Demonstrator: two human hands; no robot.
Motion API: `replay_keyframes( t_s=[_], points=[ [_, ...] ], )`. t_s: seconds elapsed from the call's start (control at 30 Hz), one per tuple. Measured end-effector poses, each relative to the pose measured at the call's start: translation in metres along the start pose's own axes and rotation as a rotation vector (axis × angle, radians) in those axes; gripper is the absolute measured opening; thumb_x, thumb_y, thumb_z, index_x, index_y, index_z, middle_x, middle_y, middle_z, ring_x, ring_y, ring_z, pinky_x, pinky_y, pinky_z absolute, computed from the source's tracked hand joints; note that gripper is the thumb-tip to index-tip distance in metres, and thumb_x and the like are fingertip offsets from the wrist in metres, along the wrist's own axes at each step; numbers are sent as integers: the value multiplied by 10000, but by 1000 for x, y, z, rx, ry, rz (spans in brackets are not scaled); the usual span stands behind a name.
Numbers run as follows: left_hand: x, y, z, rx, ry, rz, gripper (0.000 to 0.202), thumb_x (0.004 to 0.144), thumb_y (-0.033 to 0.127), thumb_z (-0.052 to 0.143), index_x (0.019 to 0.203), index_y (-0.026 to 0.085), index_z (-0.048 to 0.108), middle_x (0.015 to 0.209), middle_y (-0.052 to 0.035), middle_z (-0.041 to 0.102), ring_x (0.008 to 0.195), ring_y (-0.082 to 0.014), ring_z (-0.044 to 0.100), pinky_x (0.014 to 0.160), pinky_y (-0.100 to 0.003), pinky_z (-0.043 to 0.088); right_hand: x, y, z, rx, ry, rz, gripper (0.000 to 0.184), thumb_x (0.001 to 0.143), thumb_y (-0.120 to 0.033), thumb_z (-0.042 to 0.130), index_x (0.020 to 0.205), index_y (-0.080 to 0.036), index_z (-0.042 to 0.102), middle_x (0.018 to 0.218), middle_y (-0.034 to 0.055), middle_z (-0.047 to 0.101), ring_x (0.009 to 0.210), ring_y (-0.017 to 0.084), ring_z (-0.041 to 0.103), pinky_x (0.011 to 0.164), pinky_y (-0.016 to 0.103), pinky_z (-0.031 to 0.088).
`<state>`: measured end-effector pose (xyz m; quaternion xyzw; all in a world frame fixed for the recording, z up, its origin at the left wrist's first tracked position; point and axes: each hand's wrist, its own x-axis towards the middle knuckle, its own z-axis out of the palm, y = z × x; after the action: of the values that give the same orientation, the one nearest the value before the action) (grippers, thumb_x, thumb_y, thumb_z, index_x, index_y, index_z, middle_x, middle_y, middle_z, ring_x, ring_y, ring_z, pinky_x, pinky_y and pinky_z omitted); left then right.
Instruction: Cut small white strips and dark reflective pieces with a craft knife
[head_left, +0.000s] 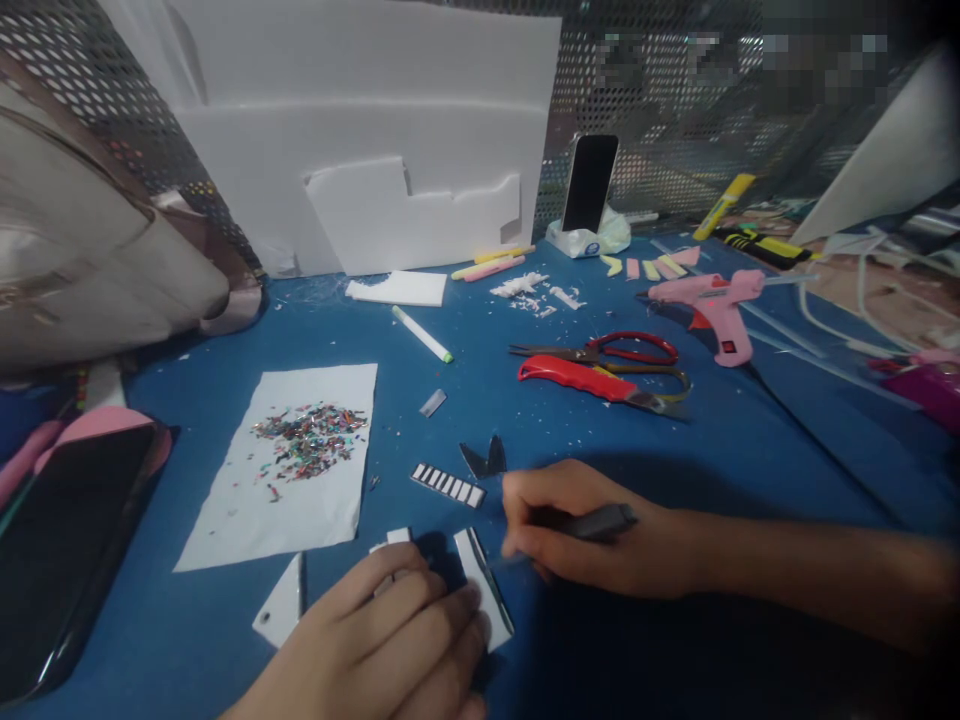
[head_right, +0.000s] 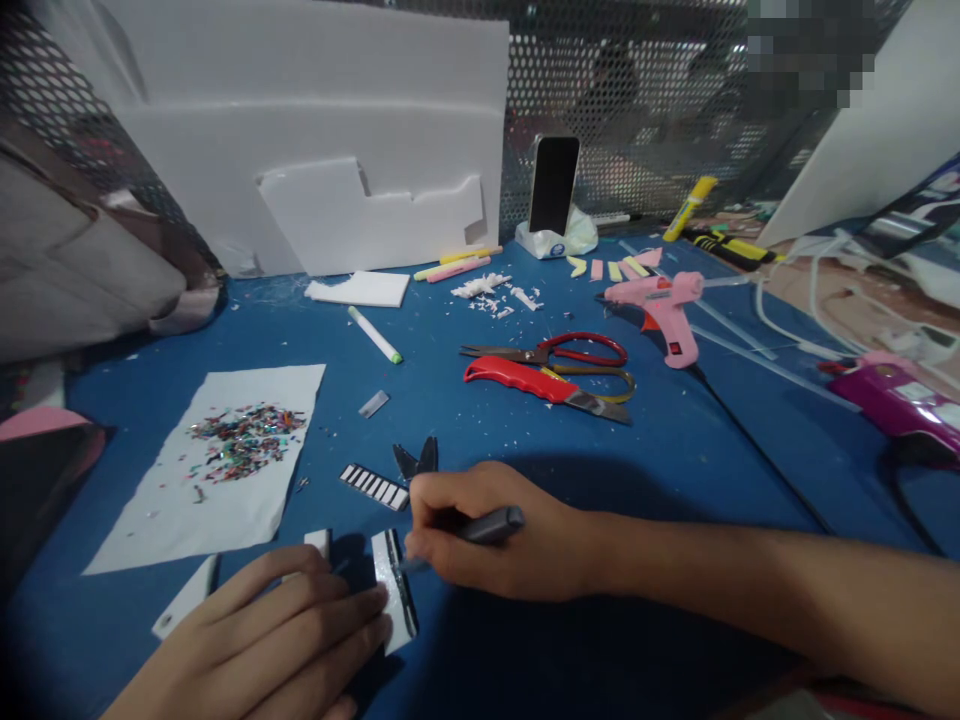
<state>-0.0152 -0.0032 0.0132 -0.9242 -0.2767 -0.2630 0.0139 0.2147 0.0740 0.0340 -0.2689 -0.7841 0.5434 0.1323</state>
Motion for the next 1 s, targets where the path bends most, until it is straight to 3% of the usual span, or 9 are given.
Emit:
replay_keyframes(
  t_s=[0.07,0.2,0.37,0.47,0.6,0.77,0.9,1.0],
  points=[
    [-1,0,1,-2,-5,-7,290,975,237,397,987,160,677,921,14,679,863,-126,578,1030,-339,326,0,0,0,29,-49,11,211,940,-263,464,772,-147,517,609,-41,502,552,65,469,522,173,366],
    [-1,1,1,-2,8,5,297,976,222,385,984,162,676,928,8,676,859,-127,583,1009,-344,348,0,0,-1,17,79,31,186,939,-289,487,807,-159,492,682,-34,526,623,72,486,573,176,386],
    [0,0,0,-21,-9,1,279,969,223,408,1003,152,675,940,4,676,863,-133,579,1023,-347,326,1,2,-1,-1,-45,31,176,937,-264,484,798,-158,506,637,-46,513,571,60,467,522,162,360],
    [2,-1,0,-6,-2,11,273,966,224,414,1009,155,674,958,4,677,872,-138,578,1031,-354,320,1,3,-1,-15,63,19,168,929,-286,511,817,-161,506,691,-42,521,620,60,466,563,160,375],
    [3,-1,0,-3,-3,-5,298,975,238,389,986,166,678,924,15,678,849,-128,580,1029,-343,326,0,3,0,-2,-49,30,187,933,-283,491,804,-153,526,633,-46,514,567,59,459,524,166,356],
    [1,1,1,-11,3,-22,273,965,223,412,1002,163,676,958,14,679,866,-132,581,1042,-343,316,1,2,-1,-37,80,6,158,930,-292,509,851,-158,533,740,-29,550,668,71,498,610,178,389],
    [0,1,0,-28,0,-18,268,965,238,424,993,158,678,951,17,681,872,-130,580,1051,-337,312,3,4,-1,21,-41,54,180,936,-290,497,822,-154,531,649,-44,518,585,63,469,537,168,360],
    [1,1,0,-12,15,-25,264,962,226,425,987,156,679,962,13,682,887,-130,583,1053,-335,315,2,5,-1,29,69,-5,143,917,-292,534,876,-155,540,765,-24,552,686,75,499,620,179,391]
  ],
)
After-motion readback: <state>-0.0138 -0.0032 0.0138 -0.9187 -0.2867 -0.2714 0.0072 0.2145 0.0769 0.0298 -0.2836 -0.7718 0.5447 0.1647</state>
